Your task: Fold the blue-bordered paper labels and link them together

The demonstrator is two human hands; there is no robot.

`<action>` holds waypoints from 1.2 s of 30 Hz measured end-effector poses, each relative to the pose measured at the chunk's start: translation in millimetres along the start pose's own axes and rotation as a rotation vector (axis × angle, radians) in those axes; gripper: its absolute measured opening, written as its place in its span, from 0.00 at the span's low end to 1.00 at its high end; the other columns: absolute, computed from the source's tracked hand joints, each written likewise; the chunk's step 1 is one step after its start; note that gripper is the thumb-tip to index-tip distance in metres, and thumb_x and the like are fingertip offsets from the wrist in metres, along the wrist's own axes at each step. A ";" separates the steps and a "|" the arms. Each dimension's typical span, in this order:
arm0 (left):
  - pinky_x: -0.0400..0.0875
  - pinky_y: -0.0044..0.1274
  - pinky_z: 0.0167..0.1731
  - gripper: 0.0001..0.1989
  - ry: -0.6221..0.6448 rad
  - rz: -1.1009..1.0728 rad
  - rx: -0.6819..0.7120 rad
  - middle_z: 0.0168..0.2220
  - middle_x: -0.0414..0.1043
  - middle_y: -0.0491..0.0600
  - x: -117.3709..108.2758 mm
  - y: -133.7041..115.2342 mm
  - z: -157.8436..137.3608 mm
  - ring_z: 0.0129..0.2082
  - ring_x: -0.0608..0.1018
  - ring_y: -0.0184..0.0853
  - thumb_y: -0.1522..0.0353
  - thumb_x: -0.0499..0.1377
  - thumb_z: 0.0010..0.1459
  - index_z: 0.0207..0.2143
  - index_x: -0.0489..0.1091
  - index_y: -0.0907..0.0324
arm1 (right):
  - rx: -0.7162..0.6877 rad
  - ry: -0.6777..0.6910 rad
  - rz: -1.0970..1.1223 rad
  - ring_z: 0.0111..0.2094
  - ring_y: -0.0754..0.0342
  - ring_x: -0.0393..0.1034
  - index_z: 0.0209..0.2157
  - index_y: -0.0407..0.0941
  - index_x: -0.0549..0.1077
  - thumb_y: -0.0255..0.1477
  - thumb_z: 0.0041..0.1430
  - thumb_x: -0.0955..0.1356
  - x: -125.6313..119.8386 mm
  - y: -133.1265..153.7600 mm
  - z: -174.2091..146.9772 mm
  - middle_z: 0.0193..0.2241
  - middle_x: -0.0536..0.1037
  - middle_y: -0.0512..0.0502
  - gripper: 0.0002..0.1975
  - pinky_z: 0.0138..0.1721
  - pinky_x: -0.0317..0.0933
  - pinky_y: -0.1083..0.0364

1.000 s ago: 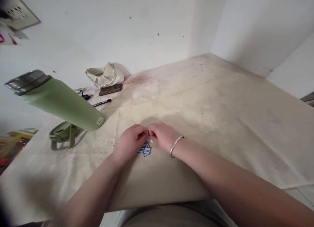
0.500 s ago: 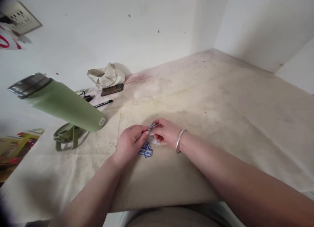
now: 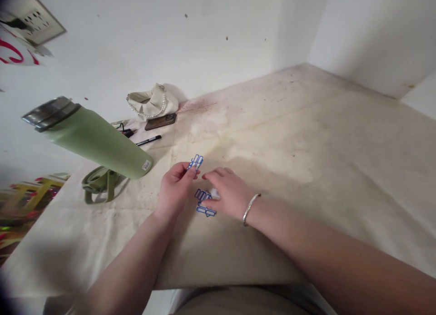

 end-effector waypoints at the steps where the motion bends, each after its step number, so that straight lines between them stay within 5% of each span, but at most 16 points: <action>1: 0.66 0.21 0.32 0.11 0.000 -0.050 -0.033 0.29 0.75 0.46 0.9 1.9 0.9 0.29 0.74 0.30 0.61 0.56 0.55 0.33 0.71 0.59 | -0.042 0.020 -0.055 0.46 0.42 0.61 0.40 0.42 0.72 0.29 0.38 0.74 3.5 2.6 -1.5 0.43 0.71 0.39 0.22 0.50 0.55 0.43; 6: 0.66 0.21 0.32 0.11 0.005 -0.136 -0.115 0.29 0.74 0.46 5.2 6.8 3.0 0.30 0.74 0.30 0.60 0.57 0.54 0.31 0.71 0.59 | -0.119 0.054 -0.236 0.45 0.40 0.59 0.39 0.38 0.74 0.27 0.39 0.74 17.0 8.9 -5.0 0.42 0.71 0.34 0.20 0.50 0.53 0.41; 12: 0.63 0.20 0.30 0.12 0.006 -0.064 -0.110 0.29 0.73 0.46 6.1 6.9 2.4 0.28 0.71 0.29 0.60 0.56 0.54 0.30 0.71 0.59 | -0.116 0.065 -0.209 0.42 0.45 0.60 0.29 0.41 0.73 0.23 0.45 0.70 17.1 7.3 -3.7 0.36 0.72 0.40 0.06 0.47 0.55 0.46; 18: 0.61 0.19 0.27 0.13 0.022 -0.065 -0.126 0.28 0.72 0.45 4.9 8.0 3.5 0.26 0.68 0.28 0.59 0.56 0.54 0.31 0.71 0.59 | 0.057 0.034 0.045 0.32 0.51 0.66 0.28 0.45 0.68 0.25 0.51 0.66 2.6 2.3 -0.8 0.26 0.72 0.48 0.01 0.36 0.60 0.50; 26: 0.63 0.19 0.26 0.10 0.234 -0.120 -0.151 0.26 0.70 0.45 11.5 4.2 -0.8 0.25 0.70 0.28 0.63 0.56 0.55 0.33 0.70 0.59 | 0.384 0.059 0.598 0.25 0.59 0.72 0.37 0.45 0.64 0.26 0.59 0.58 -1.2 -1.3 4.3 0.30 0.74 0.49 0.06 0.27 0.66 0.58; 36: 0.64 0.19 0.27 0.12 0.345 -0.198 -0.125 0.25 0.70 0.45 15.1 2.3 -2.5 0.25 0.70 0.28 0.60 0.55 0.57 0.33 0.70 0.60 | 0.467 0.027 0.749 0.23 0.60 0.69 0.37 0.44 0.65 0.23 0.56 0.62 -3.2 -0.6 7.5 0.25 0.73 0.51 0.07 0.23 0.64 0.60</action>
Point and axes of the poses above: each hand's wrist, its own z-axis towards the middle knuckle, its own x-axis out of the palm, y = z × x, the point moved 2 cm from there along z, towards the middle knuckle
